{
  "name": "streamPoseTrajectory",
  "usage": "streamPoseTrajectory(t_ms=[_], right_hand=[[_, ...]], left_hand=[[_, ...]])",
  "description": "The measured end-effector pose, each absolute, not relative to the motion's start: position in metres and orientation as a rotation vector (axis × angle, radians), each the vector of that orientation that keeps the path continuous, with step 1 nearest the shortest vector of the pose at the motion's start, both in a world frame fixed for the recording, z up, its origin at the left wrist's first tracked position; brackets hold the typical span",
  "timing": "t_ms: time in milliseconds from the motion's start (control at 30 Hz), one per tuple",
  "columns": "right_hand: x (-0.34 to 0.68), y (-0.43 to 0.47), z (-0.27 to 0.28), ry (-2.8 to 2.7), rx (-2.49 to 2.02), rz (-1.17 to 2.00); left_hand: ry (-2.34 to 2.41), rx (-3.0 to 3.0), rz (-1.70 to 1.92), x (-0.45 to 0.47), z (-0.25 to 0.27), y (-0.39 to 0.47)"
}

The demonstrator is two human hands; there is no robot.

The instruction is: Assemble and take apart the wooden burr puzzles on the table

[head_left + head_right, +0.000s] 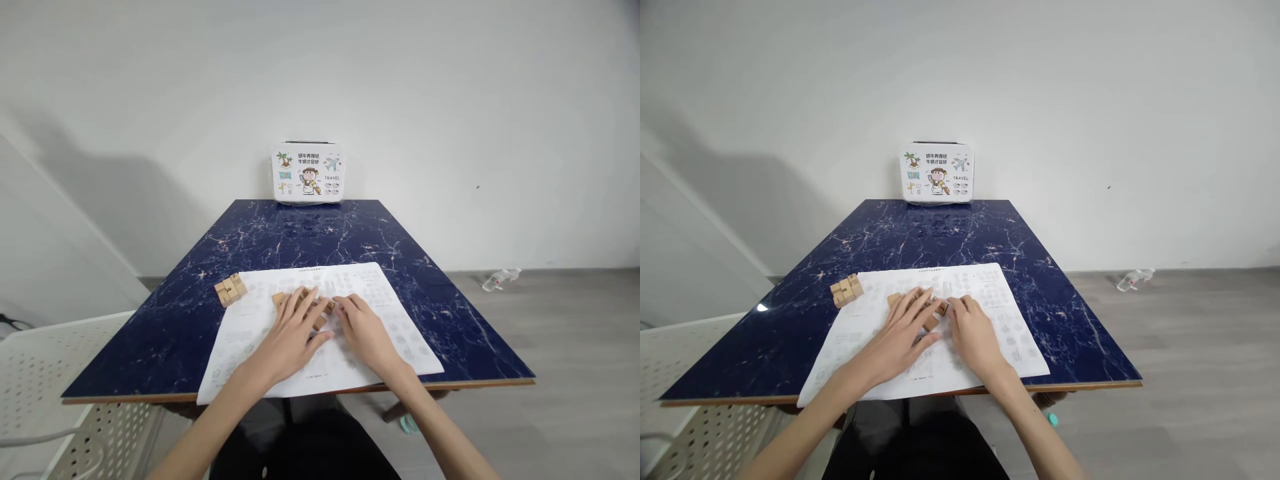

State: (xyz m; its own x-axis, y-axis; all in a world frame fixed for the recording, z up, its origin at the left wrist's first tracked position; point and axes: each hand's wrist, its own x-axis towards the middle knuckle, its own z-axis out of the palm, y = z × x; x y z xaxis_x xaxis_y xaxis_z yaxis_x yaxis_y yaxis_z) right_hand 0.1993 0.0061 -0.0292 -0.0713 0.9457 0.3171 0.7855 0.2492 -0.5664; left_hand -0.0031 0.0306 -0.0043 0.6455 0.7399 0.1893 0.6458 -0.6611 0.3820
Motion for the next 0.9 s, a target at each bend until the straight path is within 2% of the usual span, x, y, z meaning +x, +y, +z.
streamPoseTrajectory(t_ms=[200, 467, 900], right_hand=[[0.219, -0.014, -0.025, -1.469, -1.338, 0.8], [0.229, -0.028, -0.024, -1.112, -1.061, 1.047], [0.232, -0.028, -0.031, -1.04, -1.027, 1.065]], left_hand=[[1.071, 2.612, 0.472, 0.001, -0.012, 0.056], [1.227, 2.663, 0.473, -0.019, -0.011, 0.106], [1.292, 2.919, 0.506, -0.046, -0.013, 0.132]])
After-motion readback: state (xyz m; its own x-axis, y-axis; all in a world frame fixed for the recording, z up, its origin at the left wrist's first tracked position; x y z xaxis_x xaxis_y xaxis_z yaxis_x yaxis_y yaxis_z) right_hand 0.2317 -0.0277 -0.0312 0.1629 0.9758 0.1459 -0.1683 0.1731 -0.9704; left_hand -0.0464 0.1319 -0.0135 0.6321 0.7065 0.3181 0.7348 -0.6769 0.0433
